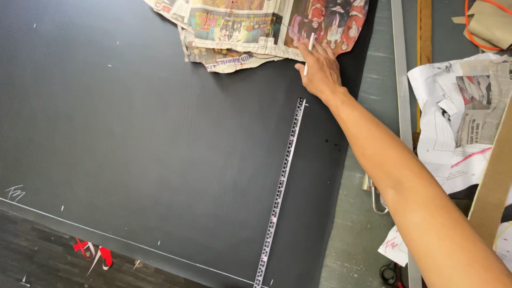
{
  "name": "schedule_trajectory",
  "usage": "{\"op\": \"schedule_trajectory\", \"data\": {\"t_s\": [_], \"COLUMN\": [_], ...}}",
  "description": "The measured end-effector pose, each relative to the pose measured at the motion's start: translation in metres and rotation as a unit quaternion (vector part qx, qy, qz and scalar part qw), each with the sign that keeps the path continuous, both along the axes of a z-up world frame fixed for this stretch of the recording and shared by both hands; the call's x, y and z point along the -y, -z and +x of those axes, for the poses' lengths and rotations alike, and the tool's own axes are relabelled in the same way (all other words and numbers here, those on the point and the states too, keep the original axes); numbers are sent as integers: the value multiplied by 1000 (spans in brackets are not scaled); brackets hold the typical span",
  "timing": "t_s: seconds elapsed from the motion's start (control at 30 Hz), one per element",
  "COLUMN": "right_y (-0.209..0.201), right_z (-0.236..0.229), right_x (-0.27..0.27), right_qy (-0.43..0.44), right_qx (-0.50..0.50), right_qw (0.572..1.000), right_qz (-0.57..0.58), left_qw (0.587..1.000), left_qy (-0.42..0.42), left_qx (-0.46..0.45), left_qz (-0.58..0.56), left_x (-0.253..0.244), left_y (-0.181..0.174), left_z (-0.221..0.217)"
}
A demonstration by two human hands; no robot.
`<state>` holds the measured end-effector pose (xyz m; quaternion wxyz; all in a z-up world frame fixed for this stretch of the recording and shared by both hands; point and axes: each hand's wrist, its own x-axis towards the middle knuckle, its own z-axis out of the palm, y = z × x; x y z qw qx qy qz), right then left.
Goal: The person uses a flexible measuring tape and a white marker to mark measurements on a large black board. They then use a long white ruler and a wooden straightedge to draw straight lines across the board, creating a grid pattern.
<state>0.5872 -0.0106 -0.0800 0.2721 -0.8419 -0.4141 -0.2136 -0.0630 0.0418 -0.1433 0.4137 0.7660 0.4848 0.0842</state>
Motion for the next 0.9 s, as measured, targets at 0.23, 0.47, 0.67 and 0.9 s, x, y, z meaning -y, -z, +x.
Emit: {"op": "schedule_trajectory", "data": {"t_s": [0.23,0.47,0.67,0.9], "right_y": [-3,-36,-54,-109], "right_z": [-48,-199,-208,-156], "right_x": [15,52,103,126], "right_qy": [73,-93,-190,147], "right_qx": [-5,-130,-131,-9], "right_qw": [990,985,969,958], "right_qz": [-118,-65,-93,-245], "left_qw": [999,984,983,979], "left_qy": [-52,-14,31,89], "left_qx": [15,167,149,130], "left_qz": [-10,55,105,133], "left_x": [-6,-87,-168,-262], "left_y": [-48,-142,-209,-197], "left_z": [14,90,178,229]}}
